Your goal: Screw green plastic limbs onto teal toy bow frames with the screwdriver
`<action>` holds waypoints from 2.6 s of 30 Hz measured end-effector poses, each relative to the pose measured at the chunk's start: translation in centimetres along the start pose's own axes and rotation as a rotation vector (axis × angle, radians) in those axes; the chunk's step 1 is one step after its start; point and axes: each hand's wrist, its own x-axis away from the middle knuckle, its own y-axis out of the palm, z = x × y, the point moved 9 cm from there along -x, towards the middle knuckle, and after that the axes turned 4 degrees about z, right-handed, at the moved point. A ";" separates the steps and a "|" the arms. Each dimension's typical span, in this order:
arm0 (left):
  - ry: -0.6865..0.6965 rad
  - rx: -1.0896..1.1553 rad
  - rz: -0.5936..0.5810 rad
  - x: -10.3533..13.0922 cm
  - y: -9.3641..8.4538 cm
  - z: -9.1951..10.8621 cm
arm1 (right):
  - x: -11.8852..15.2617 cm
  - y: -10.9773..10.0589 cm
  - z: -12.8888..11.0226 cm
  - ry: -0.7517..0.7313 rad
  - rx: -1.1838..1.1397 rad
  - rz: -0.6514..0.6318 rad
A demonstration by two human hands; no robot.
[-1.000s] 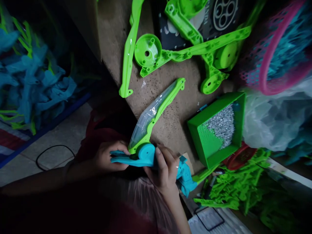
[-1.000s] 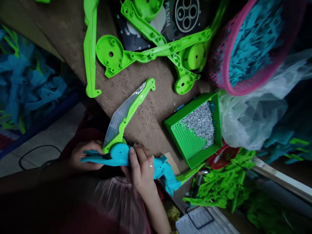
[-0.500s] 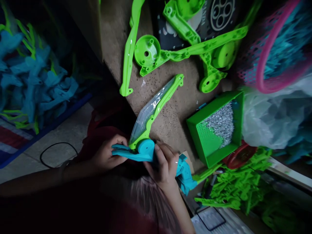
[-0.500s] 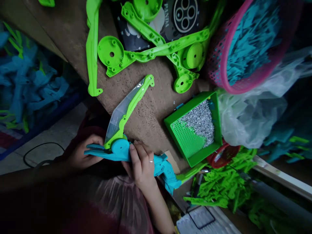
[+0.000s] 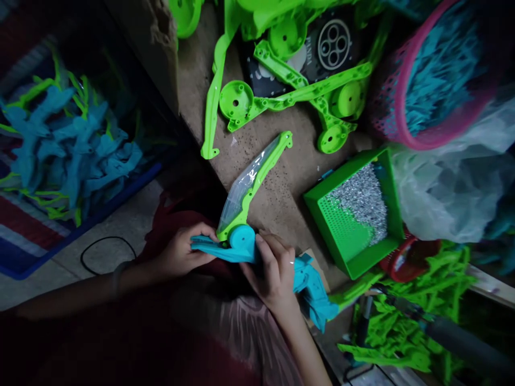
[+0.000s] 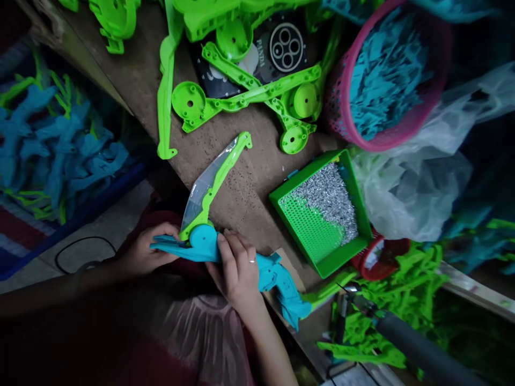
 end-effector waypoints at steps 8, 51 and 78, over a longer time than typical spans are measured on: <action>-0.277 0.413 -0.100 0.9 2.0 -0.6 | -0.5 0.4 0.4 0.037 -0.034 0.020; -0.219 0.248 0.100 2.4 1.8 1.1 | -8.5 3.9 3.2 0.551 -1.162 -0.235; -0.431 0.508 0.138 -0.2 3.5 0.5 | -7.1 -5.2 17.8 0.090 0.335 0.033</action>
